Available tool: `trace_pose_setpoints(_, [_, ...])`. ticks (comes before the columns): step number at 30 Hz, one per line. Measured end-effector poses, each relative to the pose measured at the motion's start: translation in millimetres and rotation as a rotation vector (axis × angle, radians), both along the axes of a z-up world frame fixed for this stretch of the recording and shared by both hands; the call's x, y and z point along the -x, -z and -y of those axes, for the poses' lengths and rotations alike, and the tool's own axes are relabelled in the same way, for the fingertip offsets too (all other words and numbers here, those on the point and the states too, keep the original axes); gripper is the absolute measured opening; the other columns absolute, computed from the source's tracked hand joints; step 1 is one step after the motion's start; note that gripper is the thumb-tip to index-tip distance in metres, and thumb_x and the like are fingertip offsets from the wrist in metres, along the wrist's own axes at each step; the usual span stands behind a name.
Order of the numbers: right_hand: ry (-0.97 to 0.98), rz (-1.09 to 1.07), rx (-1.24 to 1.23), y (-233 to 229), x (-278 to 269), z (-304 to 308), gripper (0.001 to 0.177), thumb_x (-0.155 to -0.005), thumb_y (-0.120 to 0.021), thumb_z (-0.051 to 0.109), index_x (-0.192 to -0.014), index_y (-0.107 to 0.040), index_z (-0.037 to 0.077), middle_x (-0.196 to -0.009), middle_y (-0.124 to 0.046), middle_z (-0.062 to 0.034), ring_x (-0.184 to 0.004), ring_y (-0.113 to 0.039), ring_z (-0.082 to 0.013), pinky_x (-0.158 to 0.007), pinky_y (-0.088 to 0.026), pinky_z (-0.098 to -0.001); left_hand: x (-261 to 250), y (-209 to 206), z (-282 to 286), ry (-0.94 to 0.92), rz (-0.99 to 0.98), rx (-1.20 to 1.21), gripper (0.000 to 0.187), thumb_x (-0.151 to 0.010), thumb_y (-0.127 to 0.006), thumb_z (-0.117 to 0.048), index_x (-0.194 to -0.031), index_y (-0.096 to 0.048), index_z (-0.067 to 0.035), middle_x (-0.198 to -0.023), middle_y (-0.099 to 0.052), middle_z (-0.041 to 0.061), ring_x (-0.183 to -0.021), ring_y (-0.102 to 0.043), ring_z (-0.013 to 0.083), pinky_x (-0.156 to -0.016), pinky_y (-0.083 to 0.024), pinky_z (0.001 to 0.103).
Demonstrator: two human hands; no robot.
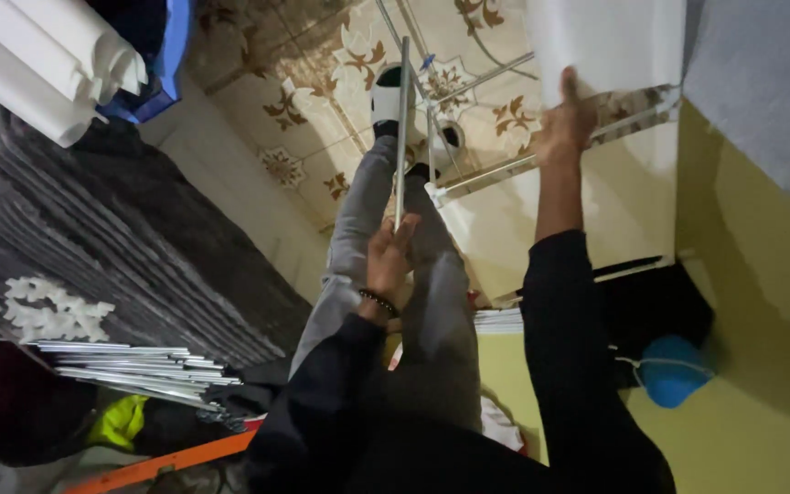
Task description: Assembling a white fabric storage organizer or hanging shelf unit by inserting metal support rods and connecting pieces.
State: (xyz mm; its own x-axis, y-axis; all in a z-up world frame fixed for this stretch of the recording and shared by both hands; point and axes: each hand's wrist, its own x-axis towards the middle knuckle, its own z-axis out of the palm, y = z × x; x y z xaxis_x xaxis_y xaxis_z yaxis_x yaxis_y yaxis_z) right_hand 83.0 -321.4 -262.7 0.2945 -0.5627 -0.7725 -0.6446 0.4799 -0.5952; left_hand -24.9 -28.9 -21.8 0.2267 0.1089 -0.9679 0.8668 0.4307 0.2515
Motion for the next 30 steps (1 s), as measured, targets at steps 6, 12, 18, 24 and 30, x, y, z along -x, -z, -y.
trace_pose_setpoints(6, [-0.014,0.057,-0.390,-51.8,30.6,-50.3,0.036,-0.094,-0.080,0.028,-0.122,-0.062,0.013,-0.105,-0.059,-0.0020,-0.088,-0.058,-0.0144,-0.075,-0.052,-0.0313,18.8,1.3,10.2,0.164,0.269,-0.159,0.030,-0.106,-0.069,-0.034,-0.089,-0.063,-0.010,-0.073,-0.044,-0.010,-0.065,-0.037,0.0013,-0.054,-0.029,0.022])
trace_pose_setpoints(12, [0.068,0.195,-0.560,-128.8,20.3,-62.4,0.031,-0.095,-0.071,0.021,-0.121,-0.056,0.013,-0.122,-0.063,-0.0026,-0.117,-0.061,-0.0210,-0.103,-0.054,-0.0459,0.5,9.4,19.4,0.267,0.553,-0.224,0.026,-0.106,-0.065,-0.030,-0.103,-0.070,-0.005,-0.095,-0.060,-0.001,-0.085,-0.053,0.0087,-0.073,-0.044,0.024])
trace_pose_setpoints(18, [0.062,0.246,-0.671,-146.2,35.8,-36.8,0.024,-0.102,-0.065,0.018,-0.122,-0.058,0.008,-0.125,-0.064,-0.0059,-0.118,-0.061,-0.0208,-0.103,-0.057,-0.0421,-36.4,45.2,41.6,0.043,0.682,0.049,0.032,-0.104,-0.063,-0.024,-0.133,-0.060,-0.011,-0.141,-0.057,0.009,-0.128,-0.056,0.0219,-0.107,-0.047,0.033])
trace_pose_setpoints(24, [0.049,0.209,-0.724,-143.2,49.9,-14.6,0.019,-0.109,-0.060,0.019,-0.124,-0.062,0.008,-0.115,-0.069,-0.0004,-0.094,-0.068,-0.0077,-0.070,-0.058,-0.0184,-27.2,122.6,66.5,-0.098,0.596,0.281,0.042,-0.106,-0.058,-0.027,-0.143,-0.059,-0.006,-0.133,-0.069,0.015,-0.132,-0.057,0.0227,-0.118,-0.038,0.035])
trace_pose_setpoints(30, [0.149,0.202,-0.840,-156.2,55.6,-5.3,0.022,-0.112,-0.054,0.019,-0.128,-0.063,0.007,-0.110,-0.071,-0.0003,-0.077,-0.068,-0.0043,-0.058,-0.056,-0.0129,-39.3,135.1,65.9,-0.131,0.497,0.445,0.038,-0.103,-0.068,-0.032,-0.127,-0.067,-0.002,-0.129,-0.068,0.011,-0.119,-0.061,0.0233,-0.106,-0.050,0.039])
